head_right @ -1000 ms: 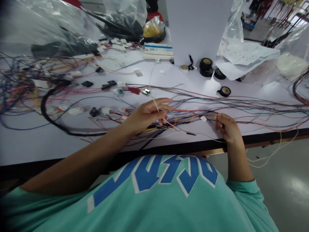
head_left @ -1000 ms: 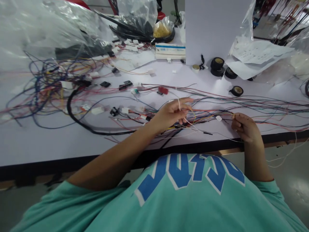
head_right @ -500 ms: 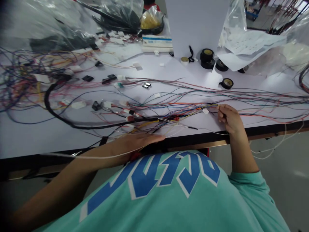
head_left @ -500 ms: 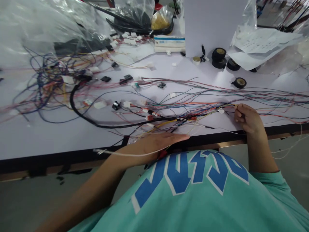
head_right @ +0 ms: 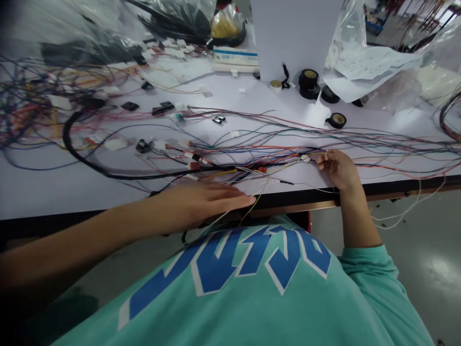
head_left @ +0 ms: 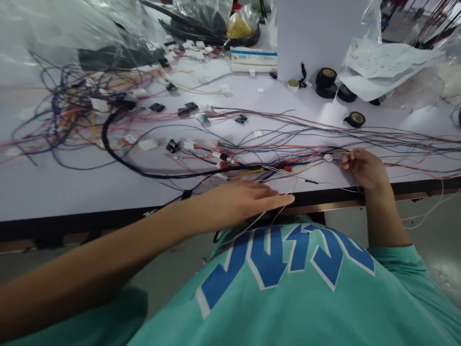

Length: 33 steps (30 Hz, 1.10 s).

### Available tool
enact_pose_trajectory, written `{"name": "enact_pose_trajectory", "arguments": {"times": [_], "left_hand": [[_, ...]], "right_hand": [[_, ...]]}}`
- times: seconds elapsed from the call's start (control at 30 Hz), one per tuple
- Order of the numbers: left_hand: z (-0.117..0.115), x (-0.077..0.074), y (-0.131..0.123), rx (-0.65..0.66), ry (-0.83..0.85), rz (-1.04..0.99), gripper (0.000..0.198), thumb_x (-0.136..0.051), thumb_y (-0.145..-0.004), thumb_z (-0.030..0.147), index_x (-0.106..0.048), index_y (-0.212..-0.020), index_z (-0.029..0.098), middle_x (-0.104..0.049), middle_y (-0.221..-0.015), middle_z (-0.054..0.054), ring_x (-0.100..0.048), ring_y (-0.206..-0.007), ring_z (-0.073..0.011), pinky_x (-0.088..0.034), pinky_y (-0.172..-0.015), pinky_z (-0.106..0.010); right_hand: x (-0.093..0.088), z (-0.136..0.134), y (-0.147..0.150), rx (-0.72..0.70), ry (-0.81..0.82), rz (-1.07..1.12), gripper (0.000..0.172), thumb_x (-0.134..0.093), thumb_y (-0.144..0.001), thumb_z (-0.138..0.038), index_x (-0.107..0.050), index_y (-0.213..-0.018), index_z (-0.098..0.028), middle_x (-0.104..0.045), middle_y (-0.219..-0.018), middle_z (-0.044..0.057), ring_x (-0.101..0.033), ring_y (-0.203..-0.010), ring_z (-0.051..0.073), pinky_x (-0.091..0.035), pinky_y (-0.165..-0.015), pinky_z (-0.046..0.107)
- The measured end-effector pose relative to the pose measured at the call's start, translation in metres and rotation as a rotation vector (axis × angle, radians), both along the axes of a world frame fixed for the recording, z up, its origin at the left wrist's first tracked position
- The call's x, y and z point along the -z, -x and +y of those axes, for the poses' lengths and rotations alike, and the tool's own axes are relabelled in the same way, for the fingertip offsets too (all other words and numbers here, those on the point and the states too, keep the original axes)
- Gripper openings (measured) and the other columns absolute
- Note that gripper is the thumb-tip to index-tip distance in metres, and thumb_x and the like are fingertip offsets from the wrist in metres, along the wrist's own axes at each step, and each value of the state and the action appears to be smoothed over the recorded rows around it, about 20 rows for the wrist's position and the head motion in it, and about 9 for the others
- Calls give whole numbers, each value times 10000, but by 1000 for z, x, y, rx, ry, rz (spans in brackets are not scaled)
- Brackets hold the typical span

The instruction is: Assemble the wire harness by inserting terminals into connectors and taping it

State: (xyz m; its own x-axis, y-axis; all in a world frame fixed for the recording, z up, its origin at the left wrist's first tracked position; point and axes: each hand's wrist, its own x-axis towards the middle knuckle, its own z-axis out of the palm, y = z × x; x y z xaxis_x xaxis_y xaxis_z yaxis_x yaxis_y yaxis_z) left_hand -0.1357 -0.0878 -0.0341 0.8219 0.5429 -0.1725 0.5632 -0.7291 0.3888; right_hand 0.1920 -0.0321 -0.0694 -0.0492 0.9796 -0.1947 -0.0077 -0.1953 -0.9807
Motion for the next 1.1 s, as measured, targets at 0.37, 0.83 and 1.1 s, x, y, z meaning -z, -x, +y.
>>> {"name": "enact_pose_trajectory", "arguments": {"times": [0.37, 0.83, 1.1], "left_hand": [[64, 4, -70, -37, -273, 186, 250, -440, -815, 148, -680, -882, 170, -657, -969, -74, -583, -949, -194, -441, -850, -295], [48, -15, -68, -400, 656, -369, 238, -563, -703, 306, -615, -842, 120, -581, -668, -2, -502, -569, -91, -410, -567, -202], [65, -10, -72, -306, 979, -277, 359, -595, -607, 144, -569, -965, 141, -556, -712, 25, -543, -557, -76, -448, -563, -183]], "right_hand": [[1, -6, 0, 0, -51, 74, 112, -574, -593, -229, -474, -558, -192, -538, -560, -7, -410, -444, 71, -409, -497, 233], [1, -6, -1, -37, -49, 85, 85, -571, -613, -240, -508, -589, -188, -560, -582, 0, -419, -449, 70, -422, -515, 246], [-2, -8, -5, -61, -136, 279, 149, -618, -626, -284, -509, -585, -192, -611, -665, 1, -552, -547, 98, -498, -614, 263]]}}
